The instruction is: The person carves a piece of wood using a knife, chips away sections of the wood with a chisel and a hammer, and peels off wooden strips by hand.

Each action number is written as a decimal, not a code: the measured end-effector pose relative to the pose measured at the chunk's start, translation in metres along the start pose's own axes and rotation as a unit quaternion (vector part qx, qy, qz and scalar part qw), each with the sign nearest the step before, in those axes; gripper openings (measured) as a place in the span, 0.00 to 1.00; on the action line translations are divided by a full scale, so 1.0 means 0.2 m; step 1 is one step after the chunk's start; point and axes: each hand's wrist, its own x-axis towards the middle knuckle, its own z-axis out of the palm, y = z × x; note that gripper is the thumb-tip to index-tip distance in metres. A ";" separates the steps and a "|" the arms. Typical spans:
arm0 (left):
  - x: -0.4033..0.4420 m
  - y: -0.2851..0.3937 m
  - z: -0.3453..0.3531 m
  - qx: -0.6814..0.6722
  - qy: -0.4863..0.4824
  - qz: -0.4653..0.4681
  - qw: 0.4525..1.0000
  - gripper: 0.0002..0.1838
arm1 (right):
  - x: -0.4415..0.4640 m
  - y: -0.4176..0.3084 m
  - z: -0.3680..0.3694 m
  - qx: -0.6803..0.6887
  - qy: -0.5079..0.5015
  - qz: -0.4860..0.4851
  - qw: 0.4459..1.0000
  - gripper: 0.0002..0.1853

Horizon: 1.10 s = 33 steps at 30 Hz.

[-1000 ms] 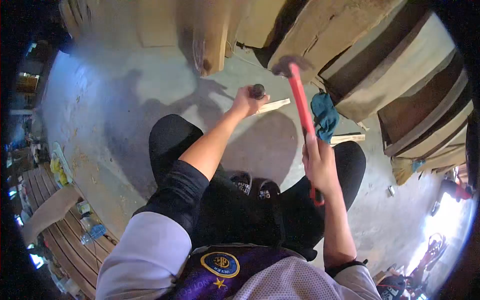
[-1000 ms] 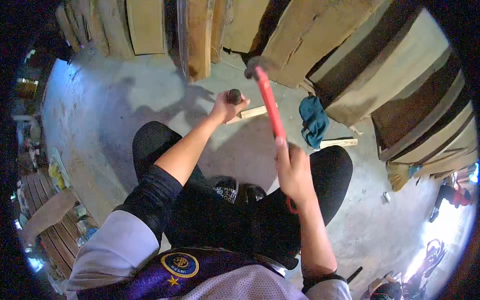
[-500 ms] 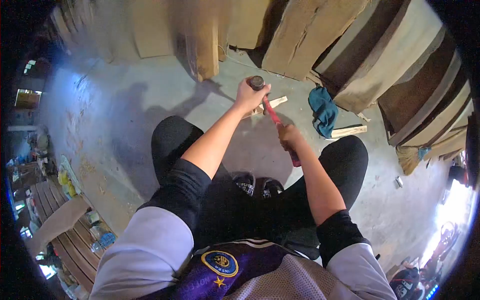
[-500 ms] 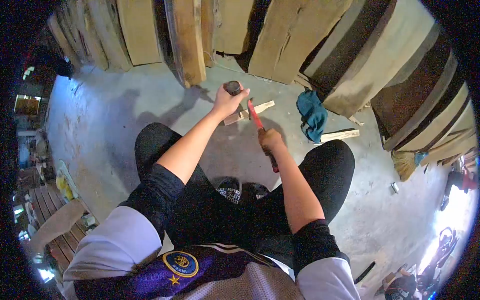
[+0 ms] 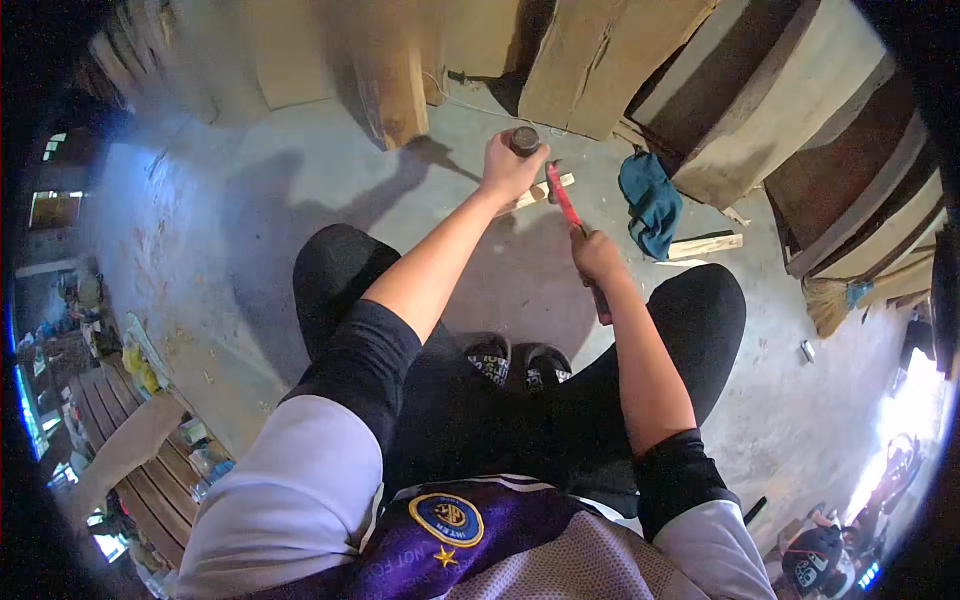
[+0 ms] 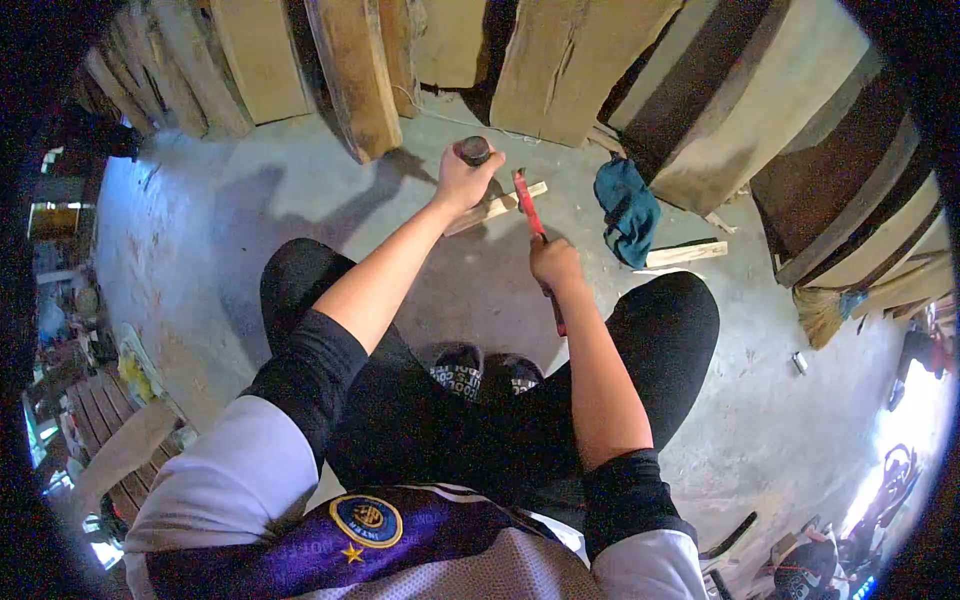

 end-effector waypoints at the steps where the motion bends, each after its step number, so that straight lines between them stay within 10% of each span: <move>1: 0.00 0.01 0.01 -0.010 0.009 -0.004 1.000 0.13 | -0.04 -0.05 -0.04 0.003 -0.006 0.016 1.000 0.38; 17: -0.03 0.01 0.01 -0.046 0.049 -0.014 0.998 0.13 | 0.00 -0.05 -0.03 -0.013 -0.070 0.006 0.997 0.37; 23: -0.07 0.05 0.01 -0.028 0.062 0.007 0.998 0.12 | -0.24 -0.33 -0.36 0.250 -0.096 0.107 0.957 0.36; 29: -0.08 -0.01 0.02 -0.089 0.053 -0.010 0.995 0.14 | -0.75 -0.55 -0.87 0.357 0.018 -0.008 0.934 0.27; 33: -0.08 0.01 0.03 -0.043 0.033 -0.026 0.998 0.14 | -0.82 -0.46 -0.80 0.185 0.055 -0.181 0.964 0.24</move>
